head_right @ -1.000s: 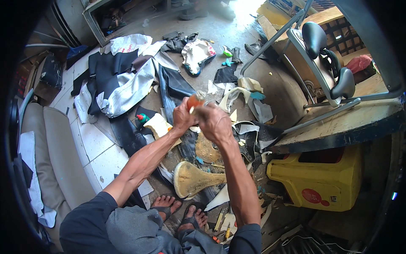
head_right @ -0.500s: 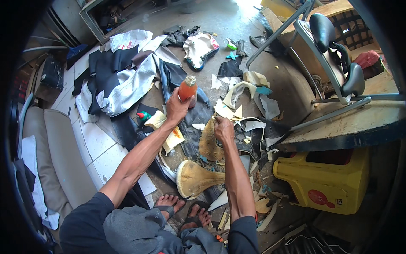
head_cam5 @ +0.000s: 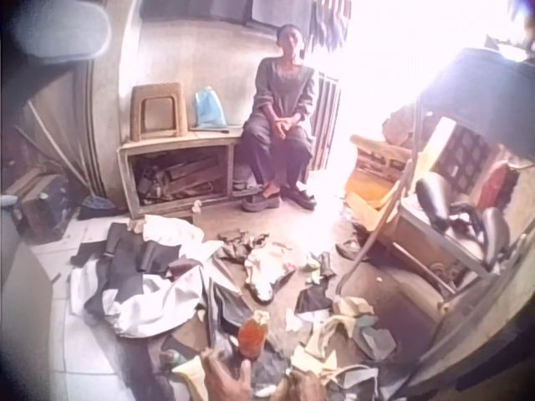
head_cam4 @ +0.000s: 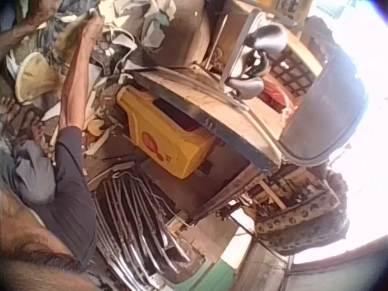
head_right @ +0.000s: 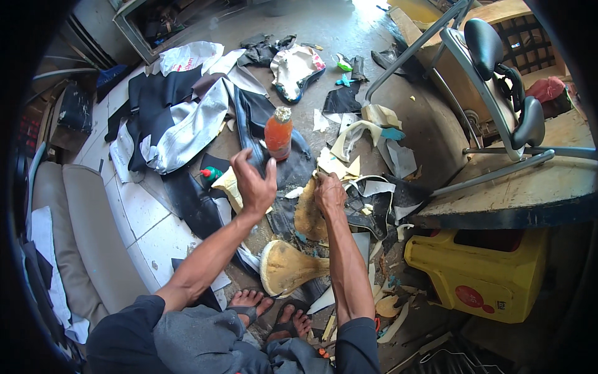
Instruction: The person reupholsters a bicycle seat by hand, using scissors to trim excess foam and fabric, applying glue from a bottle, and pressing the new covering onto the seat frame.
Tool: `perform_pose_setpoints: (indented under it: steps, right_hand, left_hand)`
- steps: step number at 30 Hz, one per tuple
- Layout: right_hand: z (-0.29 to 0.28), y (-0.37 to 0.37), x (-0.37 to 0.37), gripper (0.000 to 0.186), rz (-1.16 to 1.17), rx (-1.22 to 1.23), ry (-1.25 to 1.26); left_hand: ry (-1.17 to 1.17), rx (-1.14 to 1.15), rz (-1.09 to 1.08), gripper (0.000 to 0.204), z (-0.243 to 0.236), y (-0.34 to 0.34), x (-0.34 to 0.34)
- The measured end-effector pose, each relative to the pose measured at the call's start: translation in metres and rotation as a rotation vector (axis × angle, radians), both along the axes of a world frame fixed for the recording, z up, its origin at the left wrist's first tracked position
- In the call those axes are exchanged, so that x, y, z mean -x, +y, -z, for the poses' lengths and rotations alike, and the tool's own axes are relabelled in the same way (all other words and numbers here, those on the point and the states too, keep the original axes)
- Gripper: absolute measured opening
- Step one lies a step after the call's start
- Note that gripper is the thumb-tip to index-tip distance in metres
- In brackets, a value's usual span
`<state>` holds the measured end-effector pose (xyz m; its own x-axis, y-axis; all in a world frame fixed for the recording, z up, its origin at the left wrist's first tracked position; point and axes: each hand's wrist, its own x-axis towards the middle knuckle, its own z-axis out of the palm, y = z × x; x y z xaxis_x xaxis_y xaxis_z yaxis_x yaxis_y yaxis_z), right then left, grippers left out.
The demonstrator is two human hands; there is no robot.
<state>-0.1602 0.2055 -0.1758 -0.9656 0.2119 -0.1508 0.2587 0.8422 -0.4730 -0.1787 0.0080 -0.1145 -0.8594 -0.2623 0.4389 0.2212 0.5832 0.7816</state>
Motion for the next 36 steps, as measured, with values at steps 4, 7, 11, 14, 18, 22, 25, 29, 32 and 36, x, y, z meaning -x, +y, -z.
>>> perform_pose_setpoints:
  steps: [4,7,11,14,18,22,25,29,32,36]
  right_hand:
    - [0.001,-0.001,0.000,0.028,-0.016,-0.002,-0.028]
    - [0.002,-0.002,-0.001,0.028,-0.046,-0.022,-0.031]
    - [0.006,-0.007,0.003,0.031,-0.077,-0.060,-0.055]
    - [0.013,0.000,-0.007,0.024,-0.057,-0.015,0.031]
    - [0.005,-0.014,-0.027,0.026,-0.300,0.009,-0.063]
    - [-0.015,-0.011,-0.050,0.022,-0.085,0.086,0.041]
    - [-0.017,0.001,-0.053,0.023,-0.071,-0.012,0.028]
    - [-0.017,0.000,-0.080,0.022,-0.229,-0.113,-0.009]
    - [-0.021,0.006,-0.115,0.023,-0.256,-0.148,-0.018]
    - [-0.020,0.012,-0.157,0.021,-0.283,-0.159,-0.037]
  left_hand:
    - [-0.088,-0.082,0.233,0.046,0.008,0.009,-0.020]
    - [-0.353,-0.069,0.601,0.054,0.015,0.030,0.003]
    - [-0.593,0.393,0.836,0.074,0.057,0.041,0.042]
    - [-0.619,0.458,0.854,0.085,0.066,0.044,0.047]
    - [-0.576,0.529,0.842,0.086,0.077,0.036,0.045]
    - [-0.628,0.594,0.853,0.084,0.066,0.043,0.045]
    - [-0.590,0.575,0.864,0.083,0.072,0.046,0.040]
    - [-0.526,0.583,0.830,0.078,0.078,0.042,0.032]
    - [-0.569,0.602,0.835,0.078,0.064,0.046,0.026]
    - [-0.658,0.617,0.811,0.077,0.049,0.048,0.025]
